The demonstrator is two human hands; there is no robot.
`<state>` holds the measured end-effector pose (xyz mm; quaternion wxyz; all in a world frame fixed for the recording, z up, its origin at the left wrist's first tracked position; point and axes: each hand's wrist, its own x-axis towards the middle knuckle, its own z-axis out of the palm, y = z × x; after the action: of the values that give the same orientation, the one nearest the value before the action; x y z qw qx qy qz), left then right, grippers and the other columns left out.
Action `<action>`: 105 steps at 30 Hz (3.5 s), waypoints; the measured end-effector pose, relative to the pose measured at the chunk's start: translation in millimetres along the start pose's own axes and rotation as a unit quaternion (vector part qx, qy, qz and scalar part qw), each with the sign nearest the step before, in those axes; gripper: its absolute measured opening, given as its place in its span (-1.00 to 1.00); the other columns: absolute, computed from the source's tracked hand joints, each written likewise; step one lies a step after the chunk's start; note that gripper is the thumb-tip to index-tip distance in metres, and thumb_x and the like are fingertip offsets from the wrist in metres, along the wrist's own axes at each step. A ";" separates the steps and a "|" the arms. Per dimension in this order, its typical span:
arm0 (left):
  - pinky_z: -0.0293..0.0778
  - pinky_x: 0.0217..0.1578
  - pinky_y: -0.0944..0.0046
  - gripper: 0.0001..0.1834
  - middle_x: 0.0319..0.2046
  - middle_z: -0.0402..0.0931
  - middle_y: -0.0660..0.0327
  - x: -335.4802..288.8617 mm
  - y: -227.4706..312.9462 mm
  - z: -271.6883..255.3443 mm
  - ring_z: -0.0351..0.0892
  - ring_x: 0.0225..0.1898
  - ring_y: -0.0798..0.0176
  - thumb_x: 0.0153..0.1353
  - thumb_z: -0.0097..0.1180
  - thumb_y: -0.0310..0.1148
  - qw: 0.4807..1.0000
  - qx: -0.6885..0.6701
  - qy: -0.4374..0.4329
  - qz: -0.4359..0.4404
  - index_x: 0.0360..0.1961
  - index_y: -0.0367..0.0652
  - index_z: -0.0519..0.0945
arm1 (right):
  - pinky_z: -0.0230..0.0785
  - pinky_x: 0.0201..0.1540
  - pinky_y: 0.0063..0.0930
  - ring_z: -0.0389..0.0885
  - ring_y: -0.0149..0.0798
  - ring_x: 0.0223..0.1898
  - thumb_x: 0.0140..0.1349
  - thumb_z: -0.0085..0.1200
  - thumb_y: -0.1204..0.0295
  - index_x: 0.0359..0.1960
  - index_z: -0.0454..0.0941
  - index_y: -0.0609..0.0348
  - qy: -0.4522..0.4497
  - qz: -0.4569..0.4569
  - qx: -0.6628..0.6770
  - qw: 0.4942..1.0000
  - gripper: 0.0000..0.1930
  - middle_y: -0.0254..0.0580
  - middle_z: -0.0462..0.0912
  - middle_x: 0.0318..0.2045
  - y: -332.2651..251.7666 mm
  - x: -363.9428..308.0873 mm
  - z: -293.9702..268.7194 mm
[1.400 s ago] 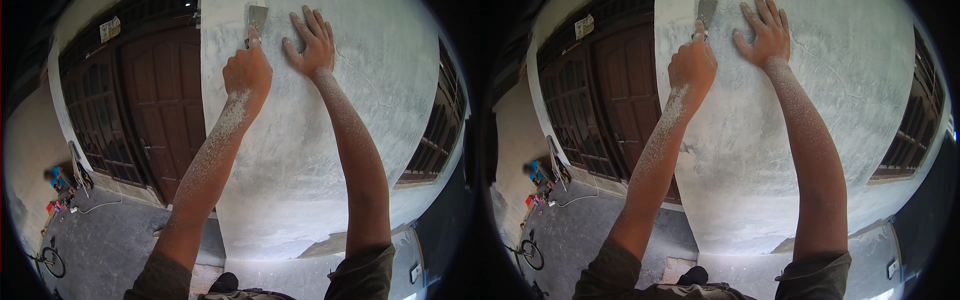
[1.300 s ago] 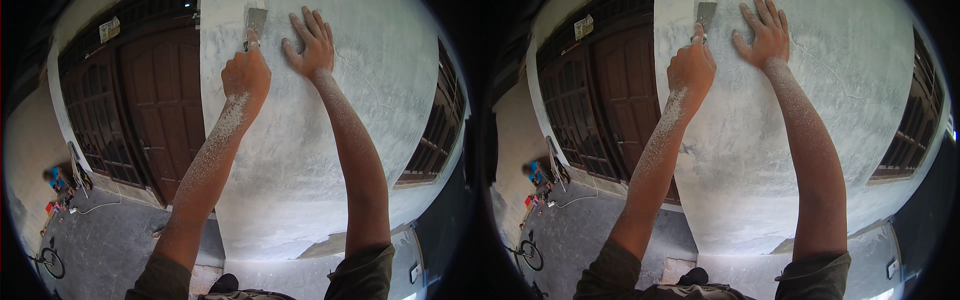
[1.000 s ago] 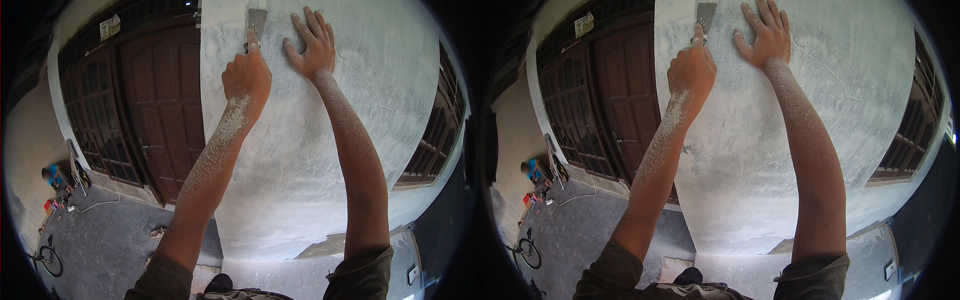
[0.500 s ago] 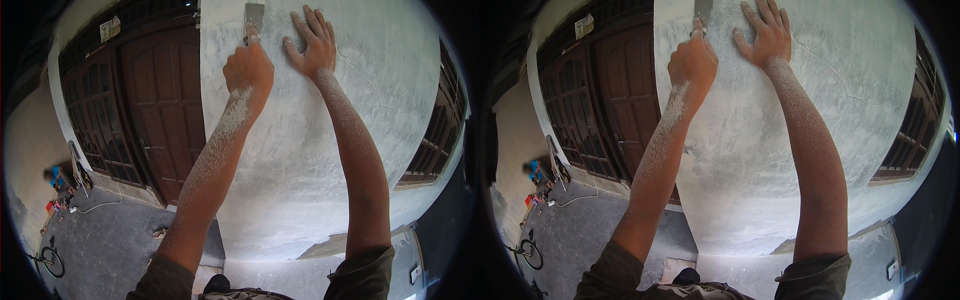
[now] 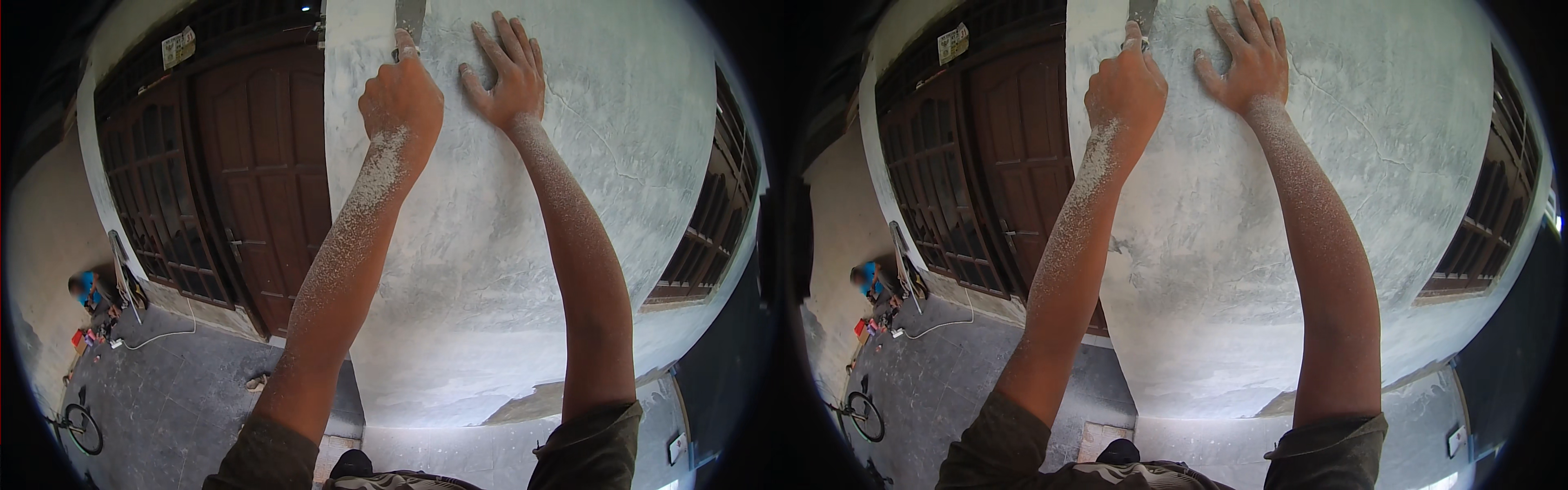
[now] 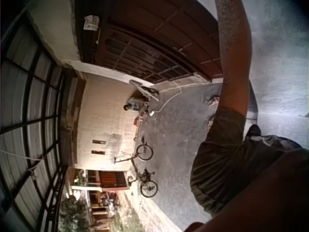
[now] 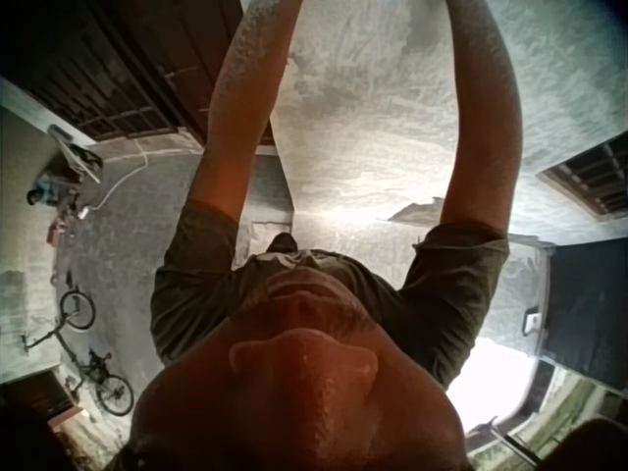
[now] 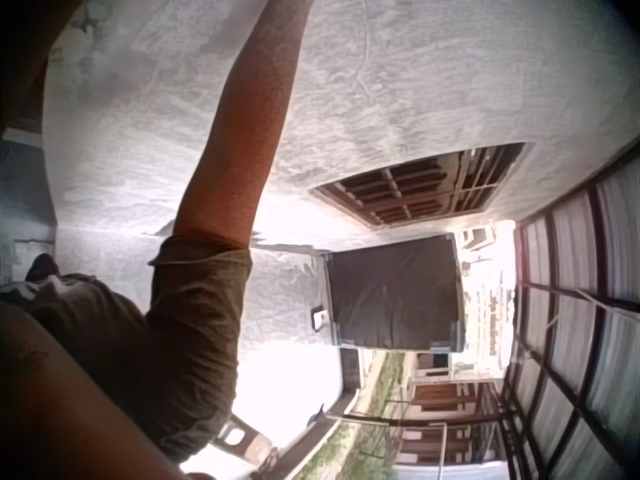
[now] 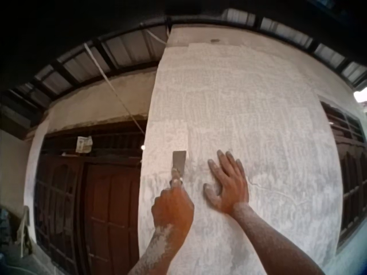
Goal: The person scrapes a wall surface using a scraper tool.
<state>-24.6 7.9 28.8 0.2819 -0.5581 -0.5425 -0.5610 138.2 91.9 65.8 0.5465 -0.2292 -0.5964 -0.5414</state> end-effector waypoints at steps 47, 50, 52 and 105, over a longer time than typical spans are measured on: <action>0.66 -0.21 0.10 -0.39 -0.26 0.66 -0.08 -6.7 7.6 -20.7 0.72 -0.18 0.01 0.33 0.04 -0.43 0.996 0.064 -0.060 0.033 0.38 -0.35 0.25 | -0.13 0.52 -0.02 0.13 -0.15 0.48 0.15 0.13 0.02 0.31 0.45 -0.34 0.009 -0.007 0.005 1.000 -0.39 -0.34 0.27 0.43 4.9 1.1 -0.2; 0.67 -0.22 0.12 -0.39 -0.26 0.67 -0.05 -12.9 5.3 -17.1 0.72 -0.19 0.05 0.32 0.05 -0.42 0.991 0.082 -0.107 0.008 0.36 -0.37 0.27 | -0.14 0.53 -0.02 0.13 -0.16 0.48 0.15 0.13 0.02 0.31 0.45 -0.34 0.004 -0.005 -0.004 1.000 -0.38 -0.34 0.27 0.43 3.7 -0.7 0.9; 0.67 -0.24 0.12 -0.40 -0.26 0.67 -0.06 -4.9 5.9 -19.4 0.72 -0.20 0.03 0.32 0.05 -0.42 0.995 0.068 -0.065 0.016 0.36 -0.37 0.28 | -0.14 0.53 -0.03 0.12 -0.16 0.48 0.16 0.13 0.02 0.31 0.45 -0.34 -0.001 -0.002 0.003 1.000 -0.39 -0.35 0.26 0.44 -1.2 0.0 1.7; 0.65 -0.30 -0.04 -0.46 -0.37 0.67 -0.12 -13.0 -4.3 -3.1 0.72 -0.29 -0.15 0.39 -0.08 -0.32 0.998 0.013 -0.058 -0.002 0.37 -0.18 0.32 | -0.14 0.52 -0.02 0.11 -0.14 0.48 0.15 0.14 0.06 0.30 0.46 -0.29 -0.017 0.005 0.007 1.000 -0.39 -0.33 0.26 0.44 0.0 -0.5 -4.3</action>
<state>-26.7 2.3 16.1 0.2556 -0.5854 -0.5661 -0.5211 140.0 88.2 64.6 0.5407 -0.2375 -0.6079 -0.5308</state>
